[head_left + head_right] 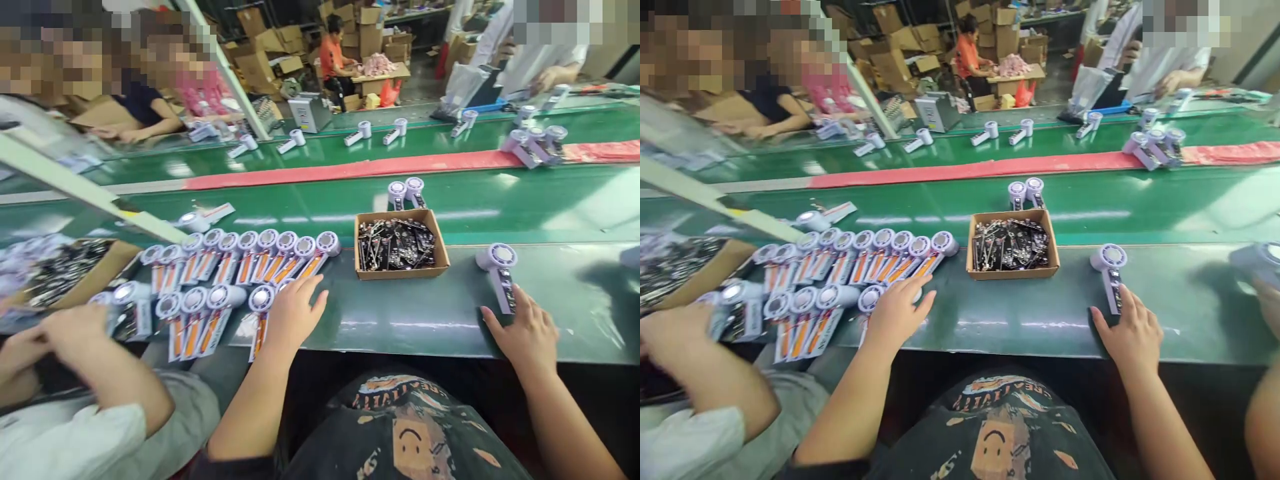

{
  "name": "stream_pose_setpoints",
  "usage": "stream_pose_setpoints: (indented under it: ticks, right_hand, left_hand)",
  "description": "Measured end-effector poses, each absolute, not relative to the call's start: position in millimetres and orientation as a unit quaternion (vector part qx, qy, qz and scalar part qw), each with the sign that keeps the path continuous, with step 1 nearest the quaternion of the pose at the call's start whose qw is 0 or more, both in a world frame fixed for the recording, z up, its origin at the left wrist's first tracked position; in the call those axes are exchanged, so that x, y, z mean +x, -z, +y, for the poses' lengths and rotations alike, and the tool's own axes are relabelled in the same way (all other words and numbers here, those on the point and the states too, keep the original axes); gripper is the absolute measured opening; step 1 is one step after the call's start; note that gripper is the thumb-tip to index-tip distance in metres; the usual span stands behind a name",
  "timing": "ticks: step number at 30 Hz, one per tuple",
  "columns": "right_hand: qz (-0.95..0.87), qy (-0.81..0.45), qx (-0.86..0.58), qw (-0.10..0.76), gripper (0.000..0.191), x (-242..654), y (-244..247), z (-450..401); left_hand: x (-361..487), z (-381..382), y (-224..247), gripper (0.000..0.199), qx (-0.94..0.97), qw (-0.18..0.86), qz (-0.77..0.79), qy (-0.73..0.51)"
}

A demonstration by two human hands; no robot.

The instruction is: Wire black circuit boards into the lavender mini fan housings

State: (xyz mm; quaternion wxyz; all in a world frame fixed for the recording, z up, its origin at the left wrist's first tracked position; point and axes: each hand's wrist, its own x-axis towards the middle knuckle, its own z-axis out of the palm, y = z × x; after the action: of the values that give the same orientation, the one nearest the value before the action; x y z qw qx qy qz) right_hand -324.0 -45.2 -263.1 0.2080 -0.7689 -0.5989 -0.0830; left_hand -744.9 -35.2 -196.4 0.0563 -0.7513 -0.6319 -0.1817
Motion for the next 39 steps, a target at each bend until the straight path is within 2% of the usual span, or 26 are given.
stream_pose_setpoints:
  ticks: [5,10,13,17,21,27,34,39]
  right_hand:
    - [-0.584,0.039,-0.785,0.204,0.081,-327.1,260.2,-41.7]
    - [-0.575,0.033,-0.790,0.211,0.086,-329.8,257.1,-43.4]
    - [-0.583,0.026,-0.784,0.210,0.082,-328.3,258.3,-42.7]
    - [-0.585,0.014,-0.782,0.213,0.072,-326.1,260.4,-40.6]
    - [-0.583,0.003,-0.782,0.219,0.075,-326.5,261.6,-40.5]
    - [-0.587,-0.005,-0.779,0.220,0.072,-326.2,263.7,-41.5]
    - [-0.570,-0.019,-0.783,0.249,0.091,-323.8,266.4,-39.0]
    - [-0.584,-0.011,-0.769,0.259,0.083,-319.1,272.6,-35.3]
  left_hand:
    - [-736.0,8.9,159.9,0.033,-0.650,0.025,-0.760,0.002]
    - [-778.4,-37.4,135.4,0.051,-0.547,-0.028,-0.836,0.028]
    - [-798.6,-83.1,155.5,0.069,-0.469,-0.117,-0.875,-0.042]
    - [-791.0,-101.8,202.4,0.098,-0.475,-0.081,-0.876,0.004]
    - [-787.8,-103.4,224.4,0.086,-0.445,-0.026,-0.890,0.096]
    - [-785.8,-143.1,226.7,0.070,-0.505,-0.053,-0.854,0.115]
    - [-703.2,-105.9,215.1,0.073,-0.577,-0.027,-0.814,0.059]
    - [-667.2,-74.1,195.5,0.087,-0.546,-0.124,-0.828,0.004]
